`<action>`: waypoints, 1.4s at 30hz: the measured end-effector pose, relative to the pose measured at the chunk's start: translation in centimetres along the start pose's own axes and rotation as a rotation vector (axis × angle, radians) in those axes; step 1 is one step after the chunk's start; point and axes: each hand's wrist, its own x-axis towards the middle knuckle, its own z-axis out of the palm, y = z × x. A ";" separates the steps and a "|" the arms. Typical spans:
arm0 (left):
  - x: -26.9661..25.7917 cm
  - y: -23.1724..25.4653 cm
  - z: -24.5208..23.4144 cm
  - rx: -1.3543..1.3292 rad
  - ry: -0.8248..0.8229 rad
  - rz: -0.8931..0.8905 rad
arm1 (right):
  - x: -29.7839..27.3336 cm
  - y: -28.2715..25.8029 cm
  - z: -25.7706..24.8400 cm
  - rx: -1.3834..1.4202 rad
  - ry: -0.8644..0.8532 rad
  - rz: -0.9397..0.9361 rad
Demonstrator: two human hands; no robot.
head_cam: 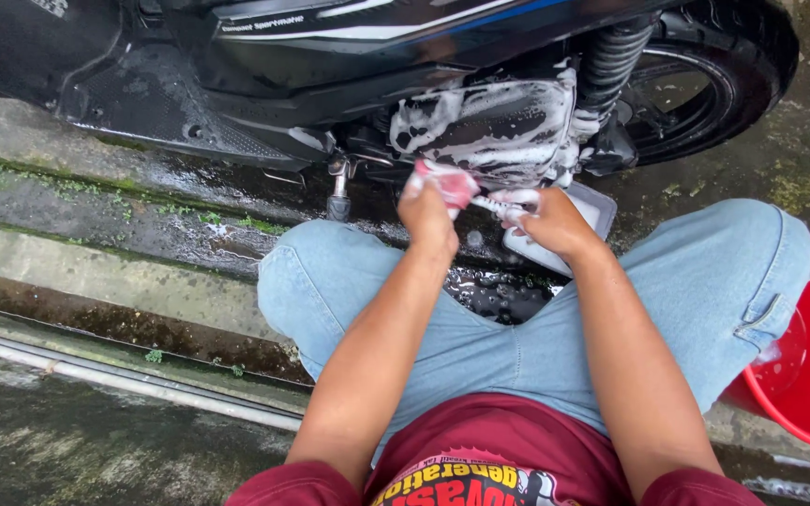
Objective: Washing a motorcycle using a sponge and soapy water
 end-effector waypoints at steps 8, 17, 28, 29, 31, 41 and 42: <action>-2.7 0.8 0.6 0.194 -0.021 0.009 | 0.2 -0.5 0.0 -0.071 0.029 -0.013; -3.8 4.8 2.4 0.142 0.268 0.108 | -0.7 -1.0 0.2 -0.064 0.025 -0.022; -2.3 0.7 0.5 0.465 0.066 0.095 | -0.5 -0.1 0.0 0.031 0.042 -0.069; -2.9 1.4 1.0 0.407 0.173 0.123 | -1.1 -1.8 0.0 0.032 0.016 -0.074; -2.7 3.1 1.8 0.365 0.257 0.139 | -0.7 -1.4 0.2 0.064 0.004 -0.114; 6.1 -3.8 -1.9 0.749 0.323 0.389 | -0.2 -0.1 0.3 -0.039 -0.005 -0.112; 5.1 -3.6 -1.8 0.748 0.320 0.390 | -0.2 -0.1 0.4 -0.039 -0.002 -0.112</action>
